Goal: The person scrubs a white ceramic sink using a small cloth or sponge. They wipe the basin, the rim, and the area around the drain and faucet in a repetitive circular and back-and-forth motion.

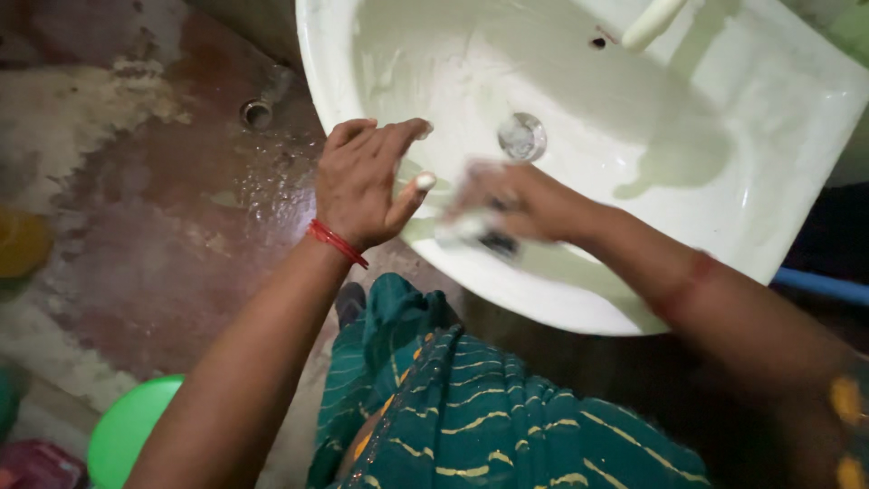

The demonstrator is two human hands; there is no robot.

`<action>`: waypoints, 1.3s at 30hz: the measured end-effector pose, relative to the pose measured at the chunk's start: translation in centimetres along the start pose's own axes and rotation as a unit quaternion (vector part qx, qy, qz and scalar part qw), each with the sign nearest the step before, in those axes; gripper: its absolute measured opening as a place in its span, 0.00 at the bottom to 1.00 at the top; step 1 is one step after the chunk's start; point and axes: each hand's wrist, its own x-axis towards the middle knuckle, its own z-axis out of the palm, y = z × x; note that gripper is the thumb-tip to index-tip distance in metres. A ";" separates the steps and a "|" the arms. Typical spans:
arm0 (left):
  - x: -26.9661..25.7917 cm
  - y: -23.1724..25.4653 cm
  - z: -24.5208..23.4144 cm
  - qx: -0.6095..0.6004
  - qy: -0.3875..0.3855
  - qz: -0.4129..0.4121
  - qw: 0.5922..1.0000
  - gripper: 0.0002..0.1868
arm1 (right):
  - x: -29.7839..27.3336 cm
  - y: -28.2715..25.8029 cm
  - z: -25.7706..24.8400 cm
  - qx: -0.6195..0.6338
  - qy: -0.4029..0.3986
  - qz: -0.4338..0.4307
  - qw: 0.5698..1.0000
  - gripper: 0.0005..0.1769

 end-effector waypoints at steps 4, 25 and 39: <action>0.0 -0.3 0.1 0.003 0.015 0.005 1.000 0.28 | -6.1 -5.1 -1.1 -0.102 -0.067 0.097 0.988 0.20; 0.1 -0.3 0.1 -0.035 0.035 0.007 0.999 0.27 | 0.6 -1.6 0.6 -0.041 0.008 0.121 0.992 0.18; 0.0 -0.5 0.2 -0.034 0.037 -0.006 0.999 0.24 | -4.8 -4.9 -0.3 -0.115 -0.041 0.082 0.989 0.20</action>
